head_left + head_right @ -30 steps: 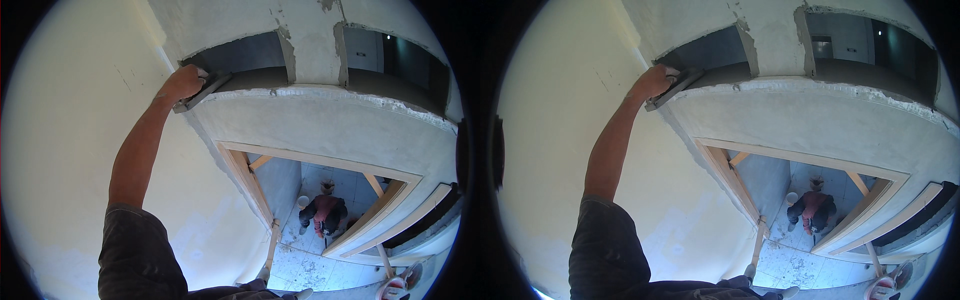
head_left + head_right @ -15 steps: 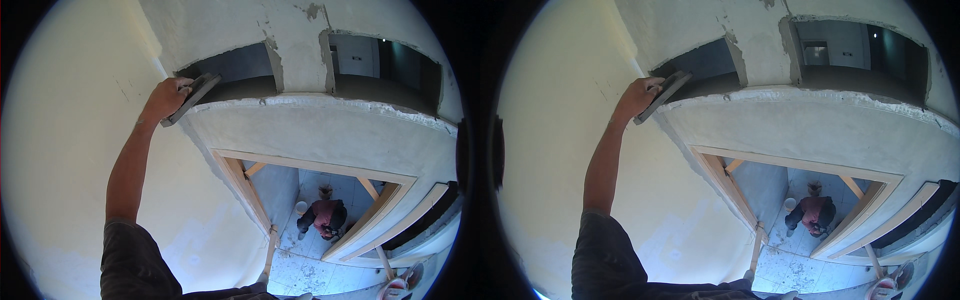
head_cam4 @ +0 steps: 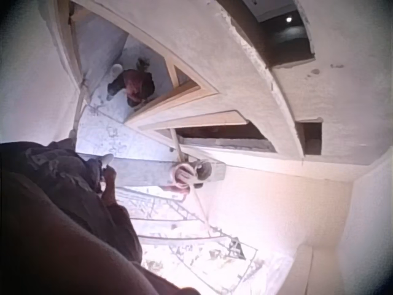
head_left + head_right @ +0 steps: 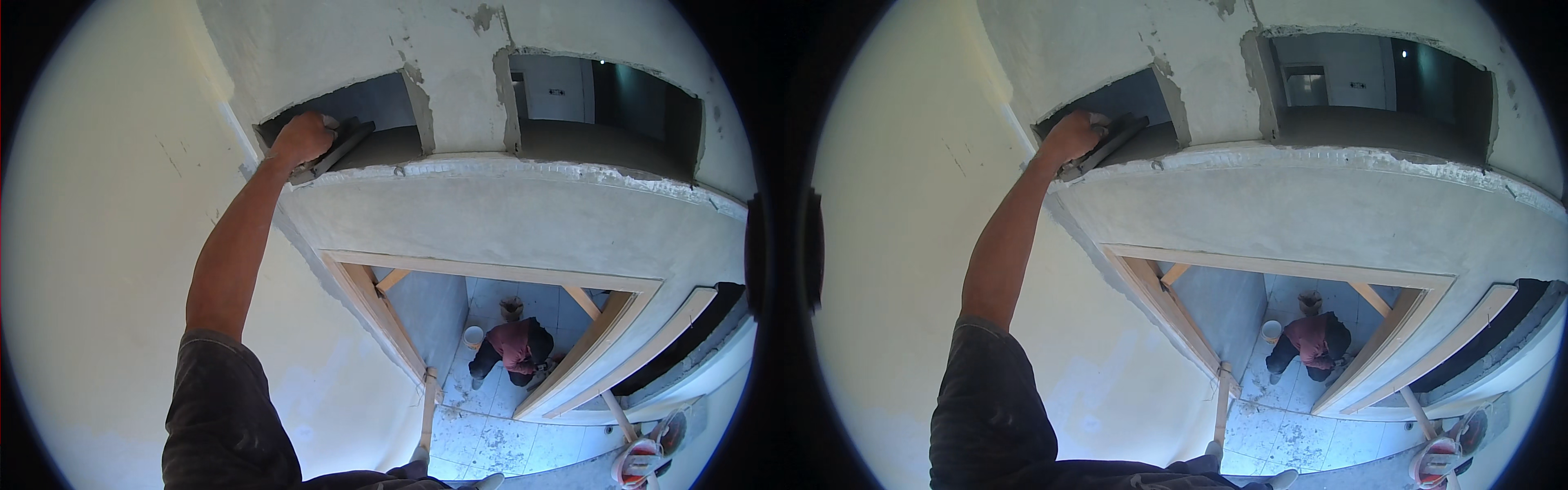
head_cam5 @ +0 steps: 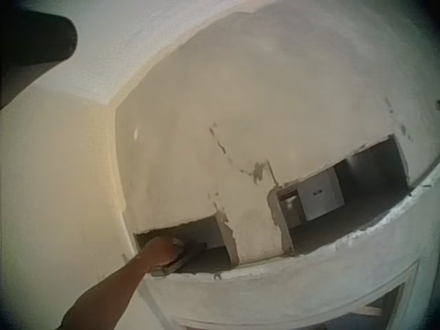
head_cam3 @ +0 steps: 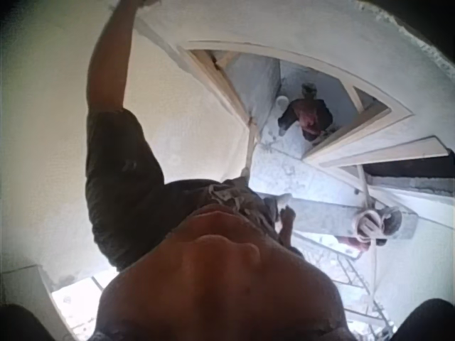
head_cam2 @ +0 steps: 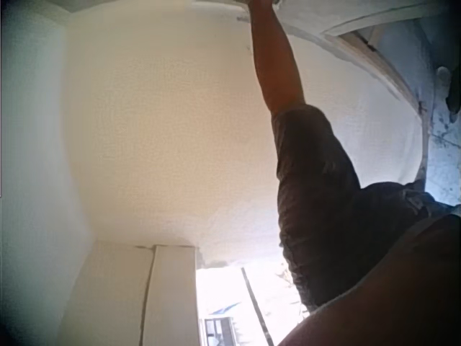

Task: The person smooths the interior surfaces and edges of wall openings above a doorway using a float. The person then cleans tools using a brush and water from a bucket.

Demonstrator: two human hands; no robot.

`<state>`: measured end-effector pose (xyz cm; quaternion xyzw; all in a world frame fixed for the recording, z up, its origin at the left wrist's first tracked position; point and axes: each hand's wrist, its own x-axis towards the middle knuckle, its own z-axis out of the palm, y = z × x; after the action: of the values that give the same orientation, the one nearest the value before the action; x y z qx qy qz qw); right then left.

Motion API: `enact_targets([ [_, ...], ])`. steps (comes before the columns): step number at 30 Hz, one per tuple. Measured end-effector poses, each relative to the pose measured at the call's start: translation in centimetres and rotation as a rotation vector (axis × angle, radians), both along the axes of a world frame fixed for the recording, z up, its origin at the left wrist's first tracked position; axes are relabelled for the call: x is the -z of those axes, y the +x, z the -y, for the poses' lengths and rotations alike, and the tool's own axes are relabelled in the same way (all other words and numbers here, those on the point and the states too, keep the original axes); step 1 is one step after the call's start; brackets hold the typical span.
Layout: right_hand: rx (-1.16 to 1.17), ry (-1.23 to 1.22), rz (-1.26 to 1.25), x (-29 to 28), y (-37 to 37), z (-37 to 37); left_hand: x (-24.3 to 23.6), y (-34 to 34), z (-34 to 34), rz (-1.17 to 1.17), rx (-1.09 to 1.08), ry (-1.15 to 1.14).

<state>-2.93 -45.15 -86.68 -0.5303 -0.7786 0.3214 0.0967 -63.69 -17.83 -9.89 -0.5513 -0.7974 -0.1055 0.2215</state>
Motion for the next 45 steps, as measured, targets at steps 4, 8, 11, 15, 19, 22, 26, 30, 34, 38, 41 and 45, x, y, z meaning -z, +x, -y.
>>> enact_targets([
  [4,0.011,-0.040,0.025,-0.8,0.0,-1.1,-0.6,4.0,-0.1,0.091,0.099,-0.026],
  [8,0.017,-0.097,0.051,-1.0,0.3,-2.7,-0.4,6.1,1.8,0.103,0.194,-0.047],
  [11,-0.001,-0.130,0.079,-2.1,-0.4,-3.3,-0.5,8.0,6.2,0.114,0.276,-0.028],
  [15,-0.029,-0.205,0.163,-4.3,-1.7,-4.1,-0.5,10.4,14.3,0.302,0.342,-0.001],
  [19,-0.014,-0.175,0.202,-5.2,-1.4,-4.3,4.1,8.9,21.9,0.575,0.510,0.112],
  [22,0.015,-0.251,0.205,-6.4,-1.6,-5.4,12.6,7.1,23.6,1.146,0.635,0.163],
  [26,0.231,-0.446,-0.040,-8.8,-2.7,-6.3,24.9,7.5,22.2,1.826,0.654,0.058],
  [30,0.738,-0.778,-0.635,-9.5,-2.9,-7.7,32.6,11.0,20.1,2.362,0.906,0.097],
  [34,0.534,-0.709,-0.725,-14.1,-6.1,-8.5,33.7,13.8,18.7,2.688,1.190,-0.025],
  [38,0.384,-1.225,-0.968,-27.9,-17.0,-11.5,35.4,14.5,17.2,2.576,1.052,-0.214],
  [41,0.046,-1.320,-1.412,-34.7,-23.0,-11.4,33.9,14.8,16.1,2.447,1.181,-0.312],
  [45,-0.089,-1.156,-1.390,-45.1,-29.1,-9.2,32.3,12.6,15.4,2.218,1.187,-0.550],
])
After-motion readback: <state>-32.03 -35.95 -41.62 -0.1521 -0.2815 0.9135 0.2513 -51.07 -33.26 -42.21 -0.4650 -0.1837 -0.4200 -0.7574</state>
